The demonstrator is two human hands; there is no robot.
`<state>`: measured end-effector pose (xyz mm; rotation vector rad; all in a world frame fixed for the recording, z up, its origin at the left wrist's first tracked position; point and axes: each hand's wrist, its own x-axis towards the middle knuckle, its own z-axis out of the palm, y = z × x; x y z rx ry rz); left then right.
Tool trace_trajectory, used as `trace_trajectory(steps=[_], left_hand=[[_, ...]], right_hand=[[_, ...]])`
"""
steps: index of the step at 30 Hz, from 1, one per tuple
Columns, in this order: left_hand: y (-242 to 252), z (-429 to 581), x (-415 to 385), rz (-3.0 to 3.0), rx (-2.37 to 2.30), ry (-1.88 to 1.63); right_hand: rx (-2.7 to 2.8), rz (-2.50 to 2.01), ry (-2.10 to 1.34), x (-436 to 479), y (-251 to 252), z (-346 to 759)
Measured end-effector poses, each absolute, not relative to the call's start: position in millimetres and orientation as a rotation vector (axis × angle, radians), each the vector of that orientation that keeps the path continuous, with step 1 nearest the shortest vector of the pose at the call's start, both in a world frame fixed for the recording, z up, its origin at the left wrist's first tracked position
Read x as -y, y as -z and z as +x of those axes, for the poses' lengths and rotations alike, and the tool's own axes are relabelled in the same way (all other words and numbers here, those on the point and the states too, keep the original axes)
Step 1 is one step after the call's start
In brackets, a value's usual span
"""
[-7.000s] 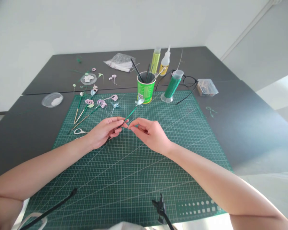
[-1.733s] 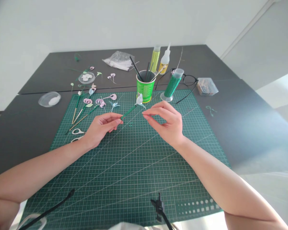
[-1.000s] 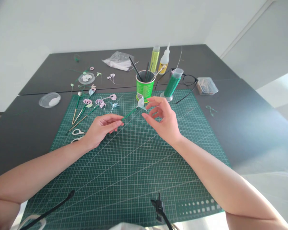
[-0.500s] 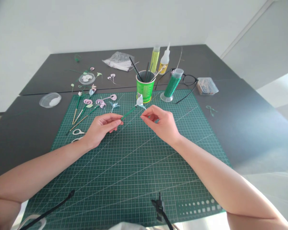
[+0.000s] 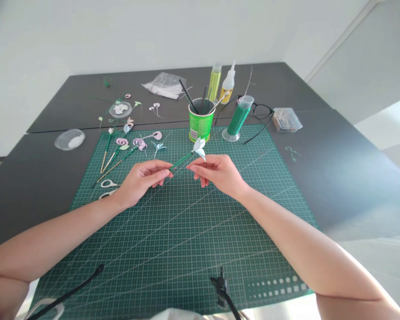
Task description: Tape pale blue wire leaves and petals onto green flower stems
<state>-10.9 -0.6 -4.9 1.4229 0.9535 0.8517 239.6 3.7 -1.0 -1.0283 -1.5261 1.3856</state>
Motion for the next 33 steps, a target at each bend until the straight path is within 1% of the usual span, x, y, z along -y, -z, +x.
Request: trace_trajectory(steps=[5,8,18,24,33], left_hand=[[3.3,-13.0,2.1,1.485,-0.912,-0.692],[4.4,-13.1,3.0,1.598,-0.898,-0.633],[9.2,-15.7,0.6,1.798,-0.94,-0.68],[8.0,-14.5,0.7,1.853,-0.934,-0.668],[9.4,-15.2,-1.4,1.963,-0.965,-0.704]], right_hand=[[1.336,-1.074,-1.404,-11.3,-1.0,244.8],[1.299,-1.098,-1.341,-14.3,-3.9,248.8],[1.289,-1.028,-1.181,-11.4,-12.3,252.4],[1.24,-0.955,-1.145,-16.2,-9.9,254.9],[1.245,-0.967,-1.116,-17.9,-13.2,257.9]])
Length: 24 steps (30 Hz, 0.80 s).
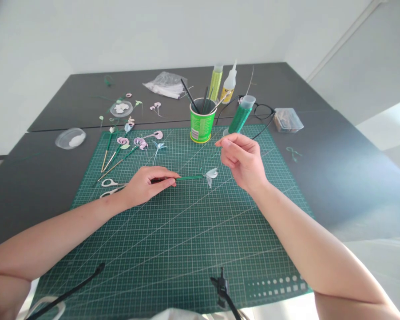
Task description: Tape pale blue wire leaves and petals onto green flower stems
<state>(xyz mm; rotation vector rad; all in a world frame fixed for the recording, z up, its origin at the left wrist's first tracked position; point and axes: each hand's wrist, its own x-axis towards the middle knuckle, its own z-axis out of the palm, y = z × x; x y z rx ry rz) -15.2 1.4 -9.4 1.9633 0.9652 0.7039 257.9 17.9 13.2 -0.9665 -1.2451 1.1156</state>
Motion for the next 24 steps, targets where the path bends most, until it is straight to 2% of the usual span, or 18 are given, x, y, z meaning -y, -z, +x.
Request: trace_trajectory(steps=[10,19,24], left_hand=[[4.2,-12.0,20.7,2.299,-0.541,-0.466],[-0.8,-13.4,18.6,2.294,-0.578,-0.66],[1.9,-12.9,16.6,2.266,-0.709,-0.732]], right_hand=[[1.207,-1.151,-0.965,-30.2,2.0,268.8],[1.343,-1.254,-0.603,-31.5,10.4,266.8],[1.416,-1.218,-0.701,-27.5,1.7,264.8]])
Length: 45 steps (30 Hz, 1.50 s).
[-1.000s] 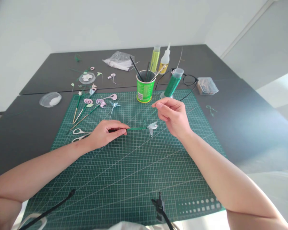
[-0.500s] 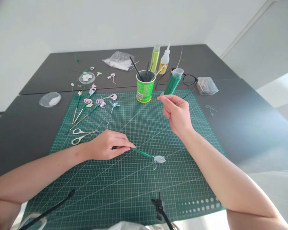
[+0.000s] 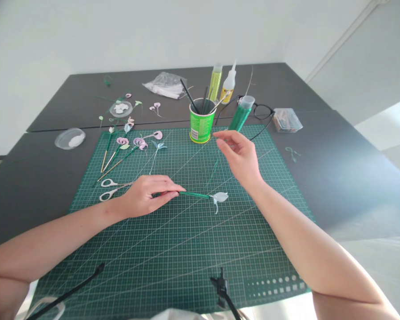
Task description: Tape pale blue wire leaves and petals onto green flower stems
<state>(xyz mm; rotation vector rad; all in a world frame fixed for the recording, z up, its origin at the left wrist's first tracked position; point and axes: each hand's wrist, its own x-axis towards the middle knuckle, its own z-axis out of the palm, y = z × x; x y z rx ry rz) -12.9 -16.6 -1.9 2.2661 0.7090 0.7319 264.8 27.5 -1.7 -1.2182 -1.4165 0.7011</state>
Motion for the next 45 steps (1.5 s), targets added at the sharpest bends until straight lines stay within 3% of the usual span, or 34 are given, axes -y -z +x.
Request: trace_trajectory(steps=[8,13,24,35,45], left_hand=[[2.9,-12.0,10.2,2.224,-0.744,-0.79],[5.1,-11.7,8.9,2.237,-0.735,-0.802],[6.4,-11.7,8.9,2.151,-0.833,-0.725],[10.3,-13.8,1.1,1.887,-1.104,-0.643],[10.2,-13.4,-5.3,1.586,-1.16,-0.711]], right_hand=[[1.71,-0.896,-1.515,-9.3,-13.0,260.0],[1.785,-0.888,-1.731,-8.1,-15.2,260.0],[1.582,-0.642,-1.622,-6.8,-14.0,261.0],[1.642,-0.749,-1.117,-2.6,-9.4,263.1],[1.756,-0.853,-1.054,-4.2,-9.4,259.9]])
